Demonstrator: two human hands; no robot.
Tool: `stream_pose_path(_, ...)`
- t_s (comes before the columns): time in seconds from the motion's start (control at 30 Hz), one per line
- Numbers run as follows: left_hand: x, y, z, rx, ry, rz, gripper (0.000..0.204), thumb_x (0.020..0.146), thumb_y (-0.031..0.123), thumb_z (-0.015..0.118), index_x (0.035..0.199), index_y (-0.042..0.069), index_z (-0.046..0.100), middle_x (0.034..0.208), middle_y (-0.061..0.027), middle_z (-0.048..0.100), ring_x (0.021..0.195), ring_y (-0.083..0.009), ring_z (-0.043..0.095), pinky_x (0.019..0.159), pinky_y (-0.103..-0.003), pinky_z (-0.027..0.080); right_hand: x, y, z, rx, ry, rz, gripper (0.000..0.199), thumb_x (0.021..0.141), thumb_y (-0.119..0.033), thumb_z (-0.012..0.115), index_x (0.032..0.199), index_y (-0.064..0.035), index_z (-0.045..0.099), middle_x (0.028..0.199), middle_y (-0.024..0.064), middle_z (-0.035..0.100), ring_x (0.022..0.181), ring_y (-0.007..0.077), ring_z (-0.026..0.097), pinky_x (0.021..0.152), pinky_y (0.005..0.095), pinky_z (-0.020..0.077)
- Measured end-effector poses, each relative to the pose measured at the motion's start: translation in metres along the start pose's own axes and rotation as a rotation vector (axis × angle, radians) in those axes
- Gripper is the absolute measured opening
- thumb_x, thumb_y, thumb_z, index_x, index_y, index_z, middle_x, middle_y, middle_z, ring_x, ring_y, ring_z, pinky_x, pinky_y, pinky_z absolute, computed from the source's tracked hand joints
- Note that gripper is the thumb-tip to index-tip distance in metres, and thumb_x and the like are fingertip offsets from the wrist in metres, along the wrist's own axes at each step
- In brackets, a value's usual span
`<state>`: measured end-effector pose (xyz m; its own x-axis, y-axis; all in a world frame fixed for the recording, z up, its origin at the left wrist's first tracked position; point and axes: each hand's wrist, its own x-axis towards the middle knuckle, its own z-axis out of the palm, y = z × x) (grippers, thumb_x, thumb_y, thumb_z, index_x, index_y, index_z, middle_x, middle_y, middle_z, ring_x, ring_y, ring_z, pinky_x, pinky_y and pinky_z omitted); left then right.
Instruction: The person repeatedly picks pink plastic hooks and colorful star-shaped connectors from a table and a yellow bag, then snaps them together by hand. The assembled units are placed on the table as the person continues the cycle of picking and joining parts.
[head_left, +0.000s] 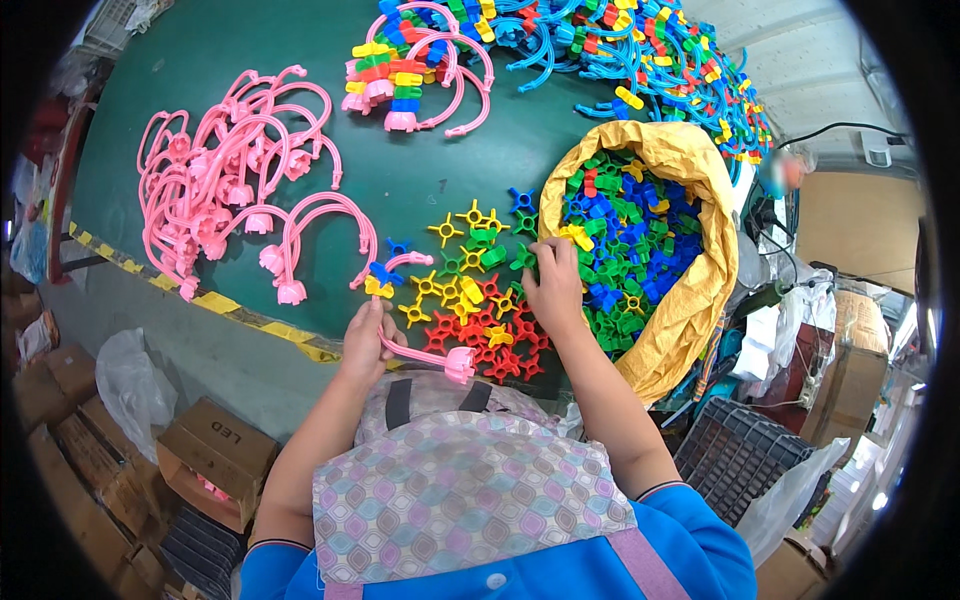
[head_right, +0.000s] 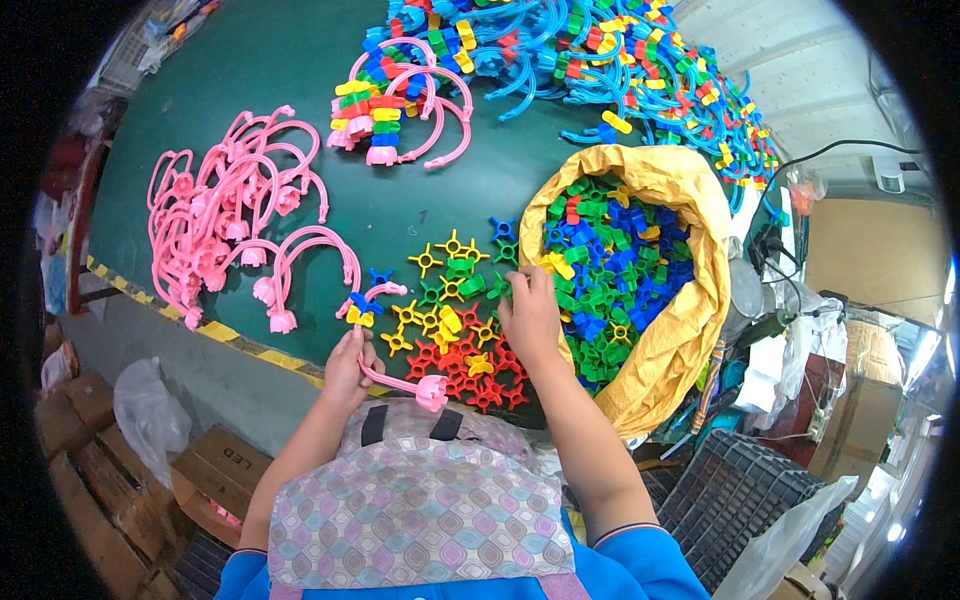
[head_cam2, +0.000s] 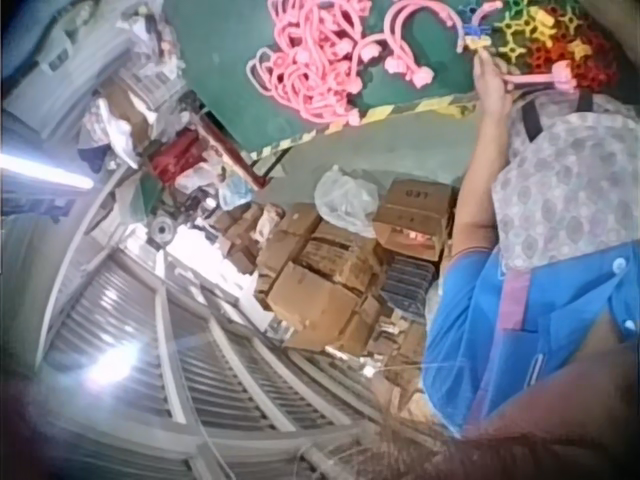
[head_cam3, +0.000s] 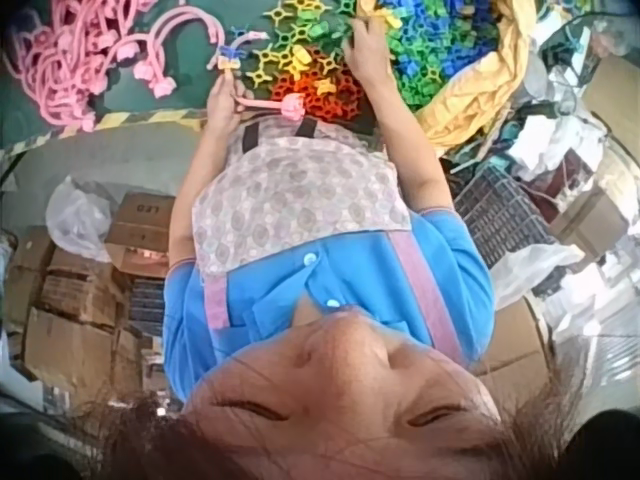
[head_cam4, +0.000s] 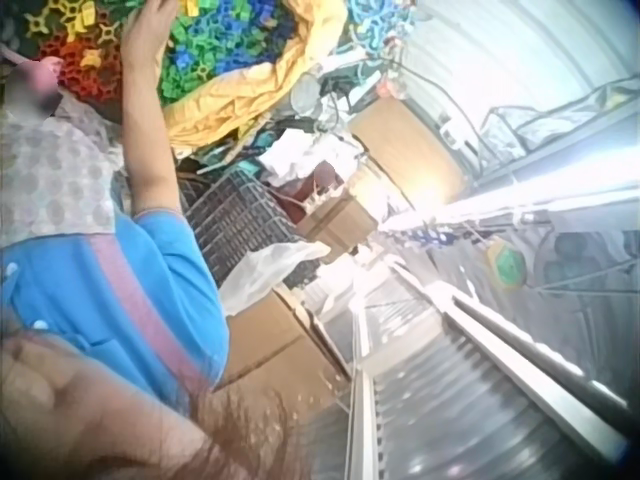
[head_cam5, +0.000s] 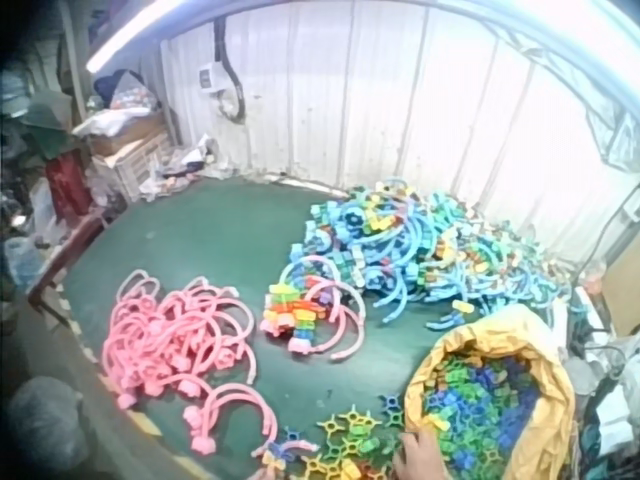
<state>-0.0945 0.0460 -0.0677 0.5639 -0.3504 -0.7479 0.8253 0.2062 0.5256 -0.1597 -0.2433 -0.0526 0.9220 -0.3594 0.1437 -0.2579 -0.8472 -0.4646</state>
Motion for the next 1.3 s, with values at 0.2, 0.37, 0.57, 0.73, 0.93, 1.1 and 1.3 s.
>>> stream_pose_path(0.2,-0.001,0.000,0.002,0.064,0.035,-0.020,0.033,0.109,0.035,0.041,0.107,0.003,0.049,0.059,-0.0020,0.043,0.039,-0.0116,0.035,0.049,-0.031,0.046,-0.019,-0.019,0.021,-0.200,-0.199,-0.300,0.020,0.075,-0.011,0.067,0.095,-0.0095,0.066,0.100,0.0070,0.057,0.096,0.0259,0.054,0.080,0.0377,0.0424)
stream_pose_path(0.37,-0.003,0.005,0.008,0.102,0.079,0.005,0.037,0.108,0.038,0.041,0.109,0.002,0.048,0.059,-0.0017,0.041,0.039,-0.0133,0.039,0.048,-0.032,0.045,-0.011,-0.025,0.015,-0.144,-0.275,-0.204,0.028,0.066,-0.013,0.078,0.093,-0.0102,0.071,0.100,0.0084,0.056,0.100,0.0274,0.053,0.082,0.0396,0.0421)
stream_pose_path(0.57,-0.006,0.011,0.016,0.122,-0.008,-0.010,0.034,0.108,0.037,0.042,0.108,0.004,0.049,0.059,-0.0011,0.042,0.040,-0.0136,0.041,0.043,-0.028,0.040,0.006,-0.076,0.013,0.402,-0.051,-0.043,0.033,0.074,-0.009,0.080,0.105,-0.0037,0.072,0.110,0.0099,0.064,0.103,0.0286,0.058,0.090,0.0378,0.0484)
stream_pose_path(0.73,-0.010,0.023,0.029,0.420,-0.005,0.147,0.030,0.108,0.033,0.043,0.108,0.004,0.050,0.059,-0.0009,0.046,0.043,-0.0132,0.046,0.043,-0.030,0.042,0.035,-0.107,0.016,0.436,-0.108,-0.113,0.032,0.078,-0.014,0.080,0.110,-0.0088,0.074,0.107,0.0117,0.065,0.102,0.0285,0.060,0.087,0.0379,0.0498)
stream_pose_path(0.93,0.002,0.054,0.016,1.129,0.299,0.501,0.029,0.105,0.027,0.045,0.116,0.001,0.037,0.083,-0.0312,0.065,0.083,-0.0545,0.060,0.067,-0.063,0.042,0.078,-0.144,-0.004,0.630,-0.601,-0.063,0.041,0.091,-0.009,0.066,0.131,-0.0016,0.059,0.110,0.0260,0.066,0.095,0.0427,0.065,0.082,0.0438,0.0524)
stream_pose_path(1.1,0.025,0.074,-0.015,0.757,0.239,0.653,0.070,0.098,0.030,0.064,0.146,-0.005,0.027,0.114,-0.0172,0.058,0.102,-0.0282,0.060,0.084,-0.038,0.051,0.138,-0.171,0.009,0.841,-0.390,-0.205,0.035,0.099,-0.004,0.054,0.135,-0.0015,0.054,0.098,0.0097,0.068,0.066,0.0126,0.066,0.058,0.0294,0.0532)
stream_pose_path(1.3,0.044,0.109,-0.036,1.577,0.631,1.008,0.061,0.087,0.018,0.073,0.136,-0.001,0.044,0.122,-0.0222,0.053,0.116,-0.0374,0.052,0.099,-0.047,0.042,0.257,-0.137,0.013,1.021,0.157,-0.069,0.046,0.104,-0.015,0.050,0.146,0.0019,0.040,0.121,0.0192,0.068,0.093,0.0239,0.072,0.079,0.0334,0.0578)
